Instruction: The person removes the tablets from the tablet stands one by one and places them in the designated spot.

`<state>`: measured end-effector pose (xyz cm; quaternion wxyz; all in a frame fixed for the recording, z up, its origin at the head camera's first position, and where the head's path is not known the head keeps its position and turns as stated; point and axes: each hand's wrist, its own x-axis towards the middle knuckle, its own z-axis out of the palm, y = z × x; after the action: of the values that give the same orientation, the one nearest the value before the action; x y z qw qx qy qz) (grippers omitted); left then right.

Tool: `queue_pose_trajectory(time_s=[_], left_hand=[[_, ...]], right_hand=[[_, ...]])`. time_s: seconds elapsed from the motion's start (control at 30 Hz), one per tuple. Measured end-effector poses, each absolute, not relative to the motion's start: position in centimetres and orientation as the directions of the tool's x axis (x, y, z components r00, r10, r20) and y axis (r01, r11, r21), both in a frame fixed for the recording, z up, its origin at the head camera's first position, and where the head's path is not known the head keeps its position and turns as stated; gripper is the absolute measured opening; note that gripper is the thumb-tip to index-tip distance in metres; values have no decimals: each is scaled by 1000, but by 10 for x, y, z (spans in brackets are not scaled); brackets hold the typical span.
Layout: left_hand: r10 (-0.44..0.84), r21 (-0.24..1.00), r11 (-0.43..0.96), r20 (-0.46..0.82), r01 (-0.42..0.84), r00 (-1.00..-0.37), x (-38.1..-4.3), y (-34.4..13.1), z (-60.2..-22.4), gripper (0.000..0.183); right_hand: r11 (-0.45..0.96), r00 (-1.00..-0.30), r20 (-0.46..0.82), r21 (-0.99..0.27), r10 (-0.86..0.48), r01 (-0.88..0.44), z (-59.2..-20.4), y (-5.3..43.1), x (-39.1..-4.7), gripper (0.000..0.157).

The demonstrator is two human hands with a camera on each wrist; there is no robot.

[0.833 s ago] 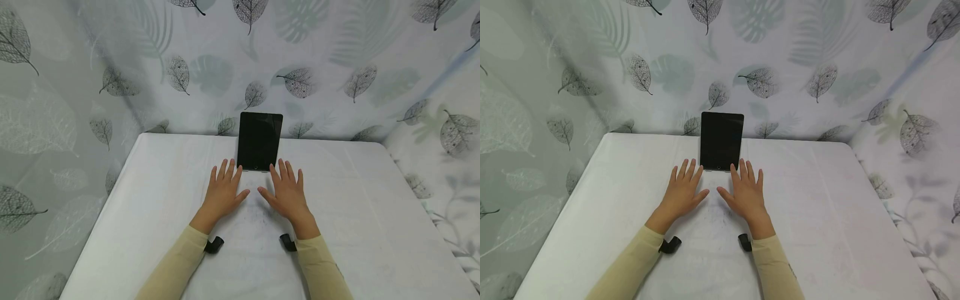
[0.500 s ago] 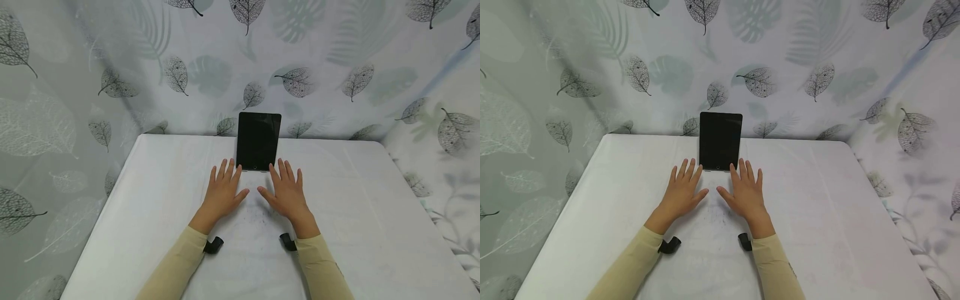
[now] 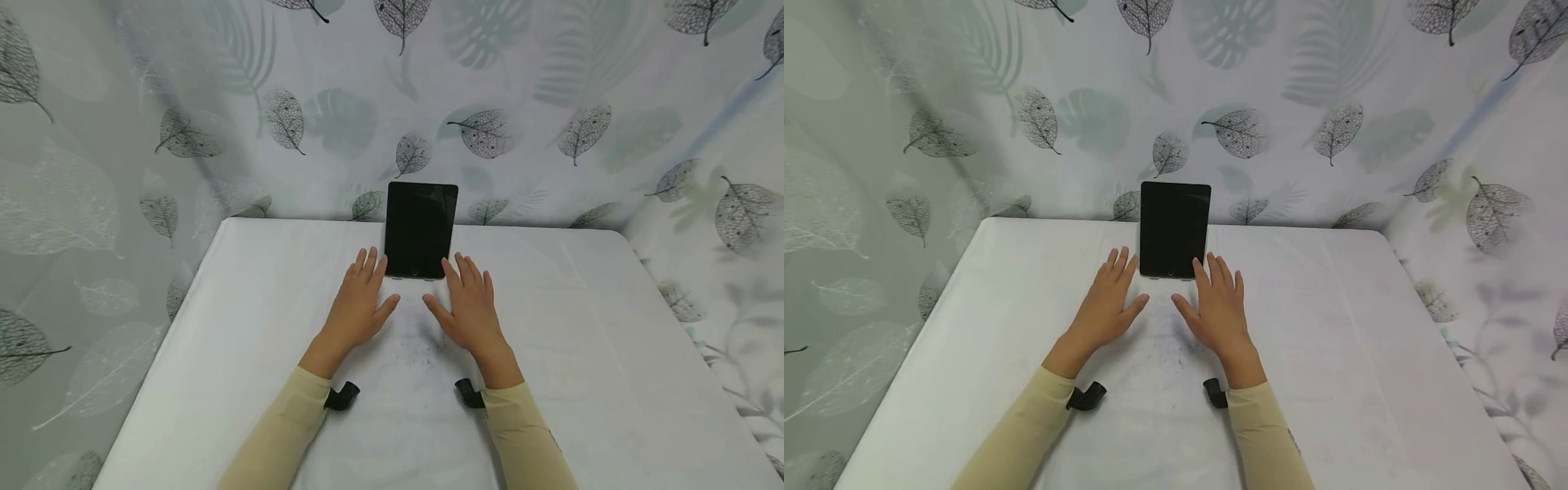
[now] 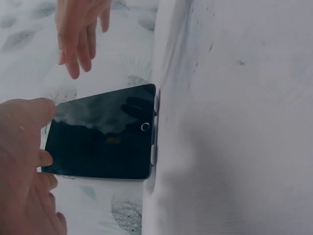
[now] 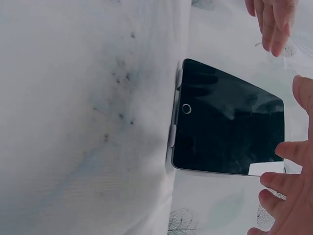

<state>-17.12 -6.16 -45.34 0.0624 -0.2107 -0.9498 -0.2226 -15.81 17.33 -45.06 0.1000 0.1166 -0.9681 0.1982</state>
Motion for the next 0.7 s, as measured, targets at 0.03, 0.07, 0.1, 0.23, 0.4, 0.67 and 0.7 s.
queue_pose_trajectory(time_s=[0.03,0.07,0.1,0.23,0.4,0.67,0.7], left_hand=[[366,410,803,231,432,-901,-172,-63,-452,76],[356,428,794,248,432,-901,-174,-63,-450,76],[345,449,783,264,431,-901,-176,-63,-448,76],[293,574,705,298,416,-908,-185,-59,-441,77],[238,743,547,305,386,-922,-195,-50,-434,77],[132,933,221,261,285,-956,-212,-33,-446,72],[123,947,177,247,267,-961,-213,-32,-448,72]], right_hand=[[888,-947,263,-370,-183,-274,-449,173,-159,79],[881,-940,291,-379,-178,-284,-447,173,-160,78],[876,-932,317,-384,-173,-293,-445,173,-162,76],[853,-905,406,-421,-128,-309,-438,174,-168,70],[783,-897,441,-547,-32,-297,-429,172,-180,64],[658,-929,352,-727,114,-195,-433,165,-206,62],[641,-935,332,-746,124,-180,-436,165,-208,63]])
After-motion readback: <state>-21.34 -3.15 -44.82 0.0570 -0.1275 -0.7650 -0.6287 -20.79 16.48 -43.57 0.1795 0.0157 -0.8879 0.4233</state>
